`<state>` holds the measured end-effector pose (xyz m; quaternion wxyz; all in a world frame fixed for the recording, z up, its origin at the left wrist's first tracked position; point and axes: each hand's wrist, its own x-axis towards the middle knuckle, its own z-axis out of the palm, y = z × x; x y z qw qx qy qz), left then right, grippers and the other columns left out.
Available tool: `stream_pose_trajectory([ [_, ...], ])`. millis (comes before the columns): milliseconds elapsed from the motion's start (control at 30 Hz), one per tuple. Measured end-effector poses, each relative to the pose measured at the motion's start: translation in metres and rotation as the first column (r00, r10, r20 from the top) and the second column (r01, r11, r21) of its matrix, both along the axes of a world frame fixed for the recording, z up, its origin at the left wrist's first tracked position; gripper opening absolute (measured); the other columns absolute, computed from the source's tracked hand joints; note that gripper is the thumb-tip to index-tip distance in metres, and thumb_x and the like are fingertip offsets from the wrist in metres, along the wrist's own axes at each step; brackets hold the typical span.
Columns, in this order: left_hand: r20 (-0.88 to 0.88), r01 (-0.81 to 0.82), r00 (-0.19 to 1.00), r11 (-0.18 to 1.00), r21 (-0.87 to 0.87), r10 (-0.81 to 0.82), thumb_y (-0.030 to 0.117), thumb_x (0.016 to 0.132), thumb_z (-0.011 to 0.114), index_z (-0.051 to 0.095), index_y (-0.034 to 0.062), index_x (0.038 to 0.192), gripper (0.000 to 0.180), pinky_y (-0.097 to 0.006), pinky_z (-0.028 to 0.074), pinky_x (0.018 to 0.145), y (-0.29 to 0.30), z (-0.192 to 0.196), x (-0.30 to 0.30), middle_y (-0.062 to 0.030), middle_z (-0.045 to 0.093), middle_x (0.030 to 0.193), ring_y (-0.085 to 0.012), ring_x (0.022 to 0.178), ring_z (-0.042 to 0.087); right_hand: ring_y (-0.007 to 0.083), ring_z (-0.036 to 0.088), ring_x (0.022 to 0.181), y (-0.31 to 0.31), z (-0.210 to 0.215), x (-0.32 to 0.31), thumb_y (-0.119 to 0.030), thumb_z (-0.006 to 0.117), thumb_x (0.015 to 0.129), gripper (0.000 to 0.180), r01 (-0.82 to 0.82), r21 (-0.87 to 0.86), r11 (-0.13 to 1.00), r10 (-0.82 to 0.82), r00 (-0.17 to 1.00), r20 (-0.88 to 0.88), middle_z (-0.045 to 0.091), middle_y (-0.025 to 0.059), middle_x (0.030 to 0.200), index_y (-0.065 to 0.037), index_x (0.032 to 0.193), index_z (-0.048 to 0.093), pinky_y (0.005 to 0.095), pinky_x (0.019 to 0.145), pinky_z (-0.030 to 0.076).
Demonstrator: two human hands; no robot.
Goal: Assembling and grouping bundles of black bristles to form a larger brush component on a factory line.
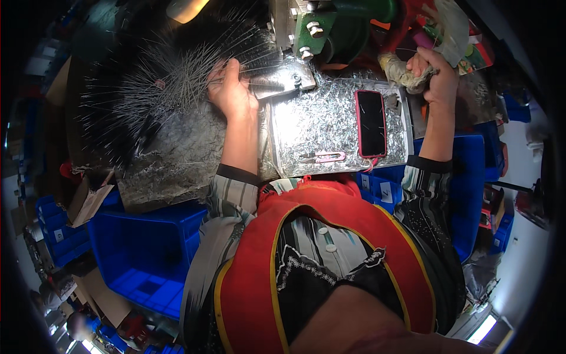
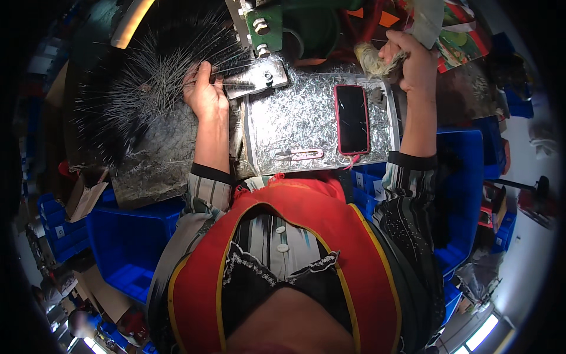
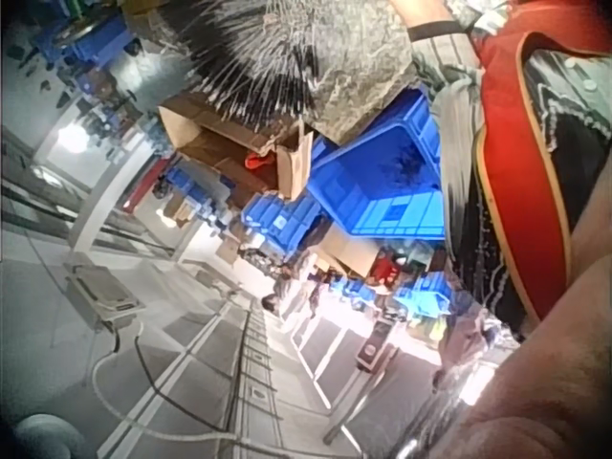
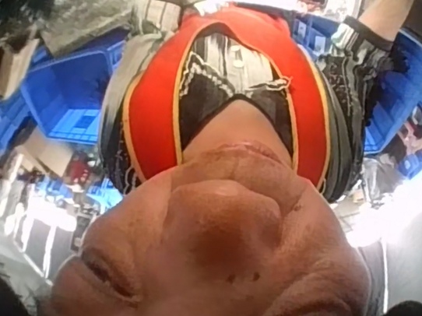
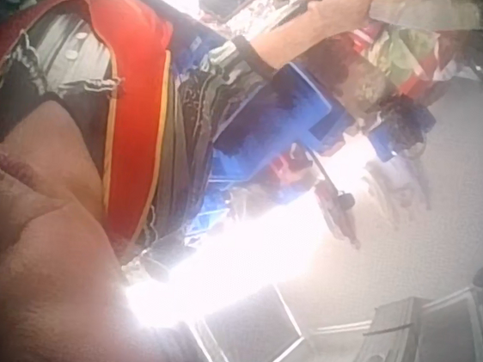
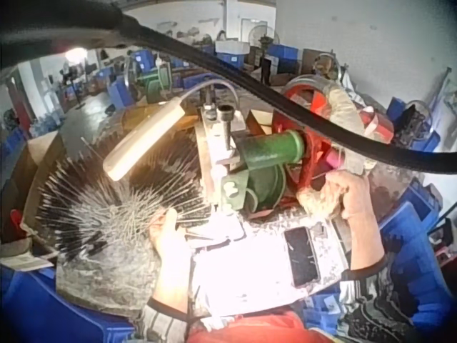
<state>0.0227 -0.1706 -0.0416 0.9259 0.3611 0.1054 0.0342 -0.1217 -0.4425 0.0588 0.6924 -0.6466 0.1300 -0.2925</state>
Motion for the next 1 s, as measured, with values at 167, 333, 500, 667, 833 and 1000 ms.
stream_pose_trajectory([
  [167,-0.003,-0.038,0.999,0.999,0.013,0.038,-0.009,0.075,0.052,0.05,-0.0036,0.093,0.019,-0.027,0.05,0.056,0.004,0.001,-0.001,-0.0103,0.056,0.084,-0.0159,0.068,0.056,0.0173,0.044,0.048,0.002,0.005,0.005,-0.009,0.051,0.075,0.029,-0.078,-0.006,0.997,0.078,0.995,-0.069,0.038,0.0051,0.046,-0.006,0.048,0.042,0.0312,0.057,0.04],
  [333,0.02,0.08,0.996,0.968,0.239,-0.088,0.0,0.075,0.059,0.055,-0.0018,0.088,0.014,-0.021,0.043,0.048,0.006,0.002,-0.002,-0.0069,0.057,0.076,-0.012,0.059,0.053,0.0181,0.05,0.048,0.009,-0.06,0.016,0.0,0.051,0.074,0.01,0.115,-0.243,0.963,-0.022,0.935,0.354,0.049,0.0078,0.052,0.006,0.066,0.054,0.0307,0.057,0.046],
  [500,-0.007,0.228,0.969,0.887,0.401,-0.246,0.003,0.074,0.062,0.058,-0.0011,0.085,0.012,-0.02,0.041,0.047,0.01,0.008,-0.006,-0.0052,0.058,0.072,-0.0099,0.056,0.051,0.0191,0.048,0.047,-0.002,-0.044,0.005,-0.003,0.054,0.072,0.015,0.008,-0.009,1.0,-0.006,0.981,0.195,0.046,0.0081,0.05,0.002,0.058,0.05,0.0308,0.056,0.044],
  [667,-0.02,0.162,0.987,0.981,0.106,-0.161,0.003,0.075,0.061,0.056,0.0011,0.084,0.011,-0.021,0.044,0.049,0.014,-0.003,-0.002,-0.0055,0.058,0.071,-0.0121,0.056,0.054,0.0186,0.046,0.045,0.005,-0.004,0.008,-0.007,0.057,0.07,0.022,-0.025,0.011,1.0,0.025,0.999,0.025,0.043,0.0077,0.047,-0.002,0.051,0.047,0.0298,0.053,0.041],
  [833,-0.026,0.142,0.99,0.989,0.028,-0.141,0.002,0.076,0.06,0.055,0.0029,0.081,0.008,-0.021,0.044,0.049,0.006,-0.007,0.002,-0.0045,0.057,0.071,-0.0111,0.058,0.053,0.0165,0.043,0.048,0.012,0.0,0.001,-0.009,0.052,0.075,0.033,0.073,0.016,0.997,-0.072,0.996,-0.046,0.037,0.0049,0.045,-0.008,0.045,0.038,0.0299,0.059,0.04],
  [1000,-0.056,0.099,0.994,0.994,0.046,-0.097,0.001,0.076,0.06,0.055,0.0024,0.081,0.008,-0.021,0.043,0.048,0.013,-0.007,0.0,-0.0041,0.056,0.07,-0.0106,0.056,0.051,0.0169,0.043,0.05,0.014,-0.009,0.008,-0.01,0.051,0.076,0.033,0.045,-0.017,0.999,-0.045,0.999,-0.027,0.037,0.0052,0.046,-0.008,0.046,0.038,0.0295,0.06,0.04],
])
